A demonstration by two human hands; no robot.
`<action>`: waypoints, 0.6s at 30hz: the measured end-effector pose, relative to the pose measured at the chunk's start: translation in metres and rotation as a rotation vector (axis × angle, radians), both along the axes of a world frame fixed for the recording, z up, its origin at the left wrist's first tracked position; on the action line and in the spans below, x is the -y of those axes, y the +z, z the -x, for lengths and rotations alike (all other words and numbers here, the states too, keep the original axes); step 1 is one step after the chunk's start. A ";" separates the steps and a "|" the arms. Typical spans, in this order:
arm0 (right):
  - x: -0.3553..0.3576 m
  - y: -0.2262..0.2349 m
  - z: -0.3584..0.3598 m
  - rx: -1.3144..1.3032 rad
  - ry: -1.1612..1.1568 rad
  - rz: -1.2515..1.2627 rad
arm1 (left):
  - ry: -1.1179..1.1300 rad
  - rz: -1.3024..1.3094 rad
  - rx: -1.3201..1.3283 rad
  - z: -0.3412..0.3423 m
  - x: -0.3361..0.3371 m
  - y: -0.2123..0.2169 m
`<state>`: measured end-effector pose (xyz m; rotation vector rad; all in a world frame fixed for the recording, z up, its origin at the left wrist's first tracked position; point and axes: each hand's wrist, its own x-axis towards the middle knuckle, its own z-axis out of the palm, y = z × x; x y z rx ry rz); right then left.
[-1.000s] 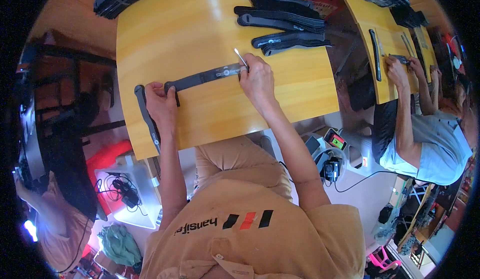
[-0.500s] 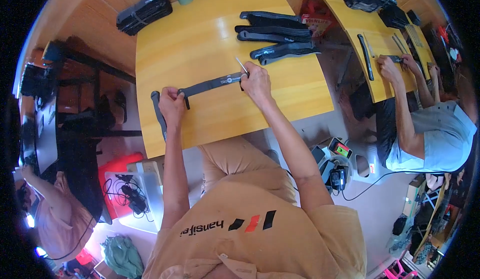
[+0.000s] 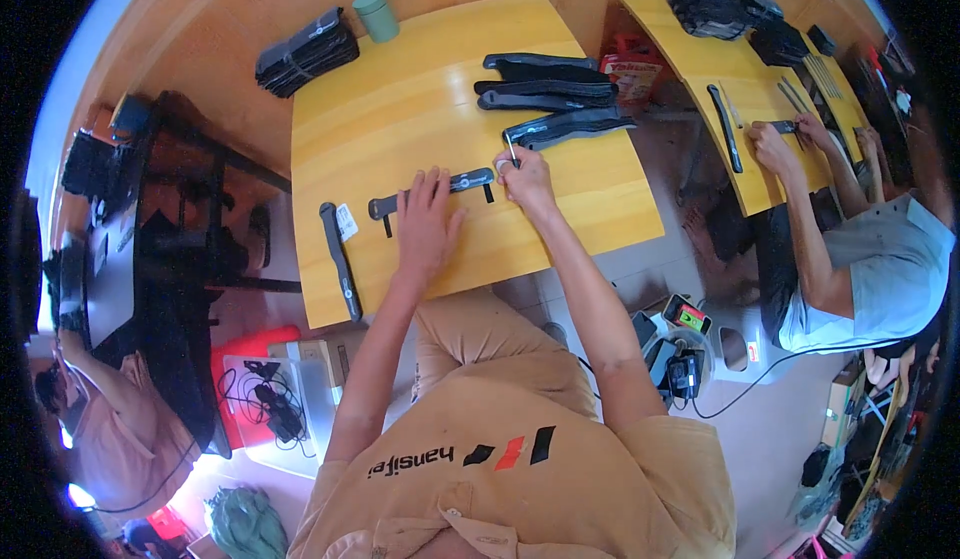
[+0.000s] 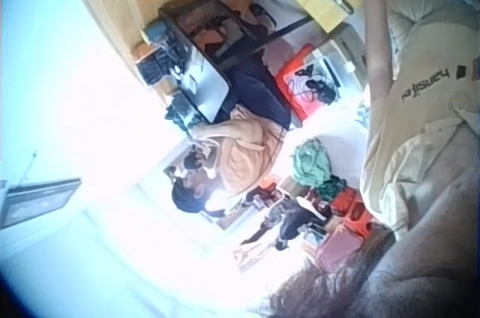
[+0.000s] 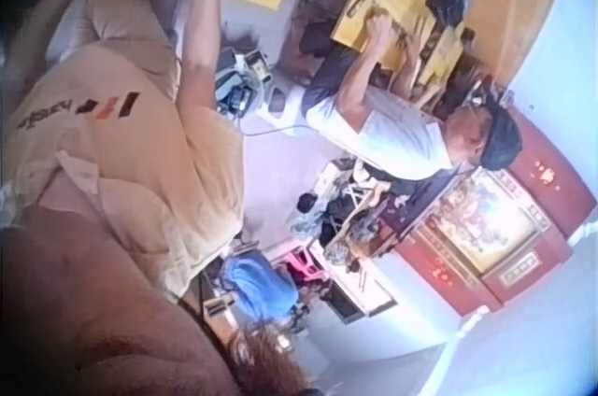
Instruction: Assembling and preparing black textile straps and pleated fabric components using adhesive and a small tool.
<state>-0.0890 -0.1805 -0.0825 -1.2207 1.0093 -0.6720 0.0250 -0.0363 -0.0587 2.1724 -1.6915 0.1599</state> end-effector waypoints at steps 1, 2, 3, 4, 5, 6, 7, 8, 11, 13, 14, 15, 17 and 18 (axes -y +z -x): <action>-0.001 0.000 0.000 0.014 0.014 -0.009 | -0.005 0.000 0.000 0.001 0.001 -0.005; -0.001 0.000 -0.001 0.015 0.010 -0.010 | -0.033 -0.060 -0.017 0.003 0.001 -0.009; 0.000 0.000 -0.002 -0.010 0.008 0.008 | -0.060 -0.120 -0.035 0.003 0.001 -0.014; 0.000 0.000 -0.002 -0.036 0.007 0.024 | -0.063 -0.122 -0.036 0.006 0.001 -0.016; 0.001 -0.001 -0.001 -0.037 0.005 0.022 | -0.057 -0.137 -0.011 0.008 0.002 -0.018; 0.001 -0.001 0.000 -0.021 0.000 0.025 | -0.050 -0.151 0.013 0.010 0.002 -0.019; 0.001 -0.001 0.001 -0.005 -0.005 0.028 | -0.050 -0.155 0.011 0.011 0.002 -0.019; 0.001 -0.001 0.001 -0.007 -0.004 0.025 | -0.053 -0.146 -0.006 0.011 0.002 -0.019; 0.001 0.000 0.001 -0.039 -0.002 0.069 | -0.057 -0.147 -0.040 0.011 0.002 -0.016; 0.005 0.000 0.004 -0.019 0.038 -0.013 | -0.058 -0.152 -0.055 0.011 0.002 -0.016; 0.005 -0.003 0.004 -0.018 0.041 -0.009 | -0.058 -0.158 -0.048 0.011 0.002 -0.017; 0.003 -0.009 0.005 -0.129 0.019 0.318 | -0.058 -0.163 -0.041 0.010 0.003 -0.017; -0.011 0.002 0.004 -0.238 0.014 0.646 | -0.050 -0.148 -0.058 0.010 0.000 -0.018; -0.018 0.007 0.004 -0.270 0.054 0.828 | -0.052 -0.136 -0.071 0.009 -0.001 -0.018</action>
